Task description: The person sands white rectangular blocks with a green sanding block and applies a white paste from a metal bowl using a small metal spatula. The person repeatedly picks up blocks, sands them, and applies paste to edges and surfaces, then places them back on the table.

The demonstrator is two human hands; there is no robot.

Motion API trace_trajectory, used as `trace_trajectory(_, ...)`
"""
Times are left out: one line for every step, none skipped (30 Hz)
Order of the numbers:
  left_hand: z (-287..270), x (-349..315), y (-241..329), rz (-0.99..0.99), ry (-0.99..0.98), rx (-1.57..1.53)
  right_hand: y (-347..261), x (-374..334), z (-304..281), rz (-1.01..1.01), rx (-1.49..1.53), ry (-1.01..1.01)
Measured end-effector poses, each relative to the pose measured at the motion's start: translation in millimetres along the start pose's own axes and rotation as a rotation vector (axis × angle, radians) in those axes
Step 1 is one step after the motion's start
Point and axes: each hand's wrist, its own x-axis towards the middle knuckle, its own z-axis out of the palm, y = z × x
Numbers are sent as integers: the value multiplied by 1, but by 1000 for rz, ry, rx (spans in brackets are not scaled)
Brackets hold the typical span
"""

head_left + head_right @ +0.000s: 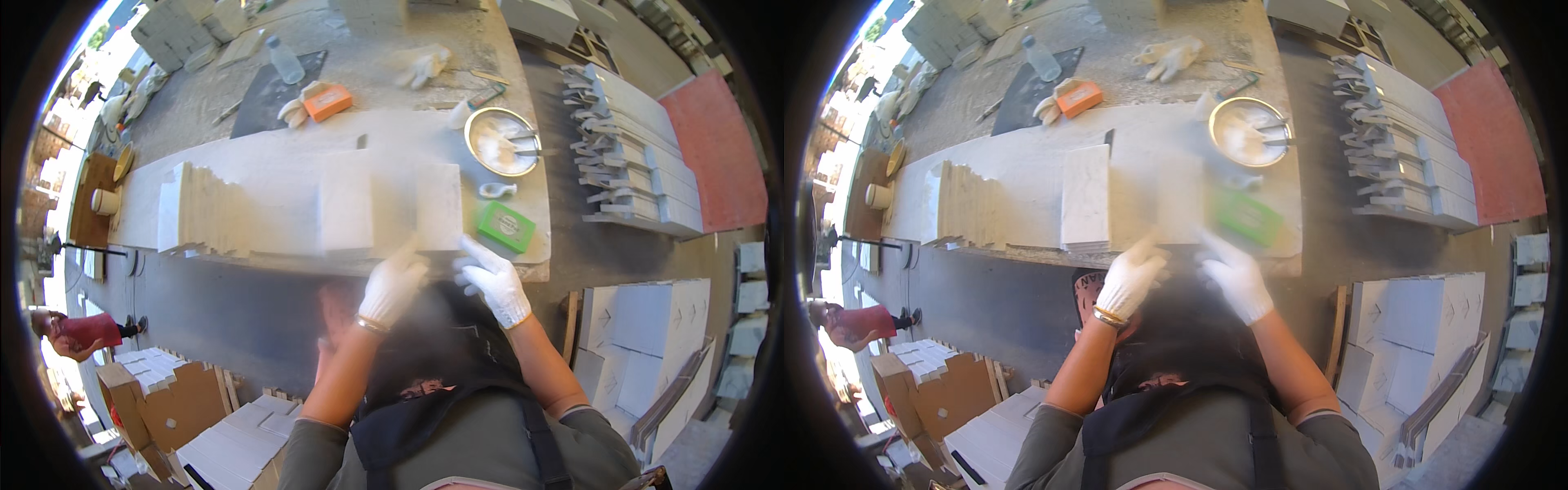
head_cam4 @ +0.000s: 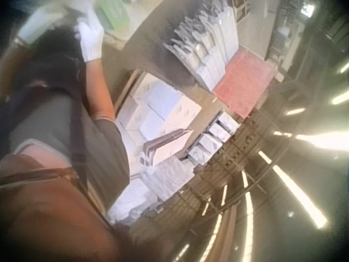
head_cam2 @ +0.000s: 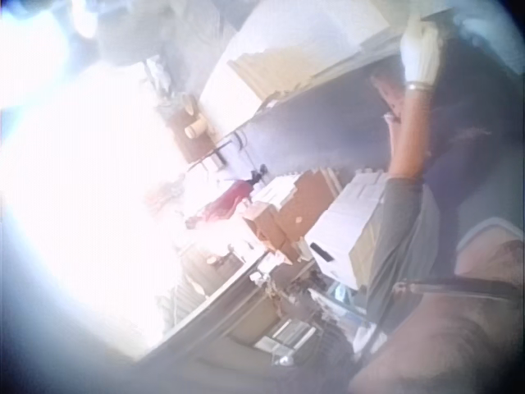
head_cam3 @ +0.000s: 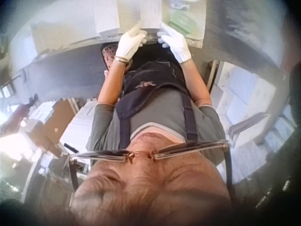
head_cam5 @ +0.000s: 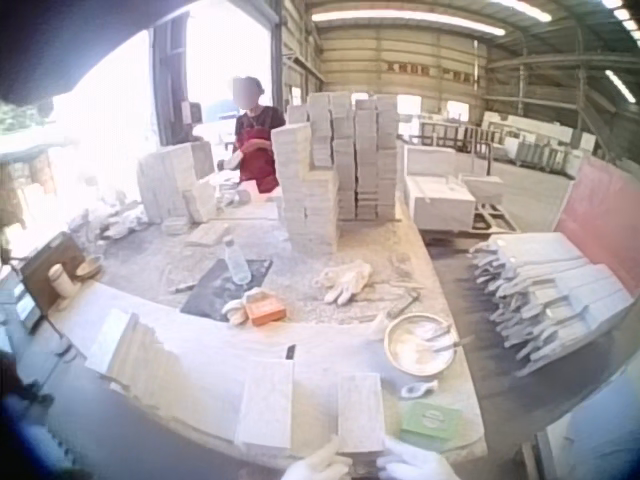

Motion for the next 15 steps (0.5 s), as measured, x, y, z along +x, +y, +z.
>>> trace_trajectory(1,-5,1,28,10,-75,2,-1,-2,-4,19,0)
trace_trajectory(1,-10,3,26,35,-118,4,-3,-3,-18,40,-16)
trace_trajectory(1,-15,4,26,24,-201,7,-4,-4,-2,45,-16)
trace_trajectory(1,-20,4,-8,14,-273,9,-5,-6,1,49,-19)
trace_trajectory(-1,-24,4,-23,-3,-272,11,-6,-7,-47,61,-17)
trace_trajectory(-1,-26,4,-54,-19,-325,13,-6,-6,-1,131,-11)
trace_trajectory(1,-29,3,-83,-7,-390,15,-7,-5,20,208,-3)
trace_trajectory(3,-31,2,-82,20,-457,16,-6,-3,99,257,66)
trace_trajectory(6,-31,2,-102,-4,-526,17,-6,0,77,338,67)
trace_trajectory(8,-31,1,-112,-23,-596,17,-4,3,45,396,35)
trace_trajectory(10,-31,0,-146,-36,-659,16,-3,6,59,443,37)
trace_trajectory(12,-30,0,-119,-57,-659,14,-1,8,72,491,39)
trace_trajectory(14,-30,-1,-117,-75,-651,14,0,11,55,476,51)
trace_trajectory(15,-29,-1,-137,-83,-631,11,2,11,36,397,39)
trace_trajectory(17,-28,-1,-102,-144,-567,9,3,11,15,319,36)
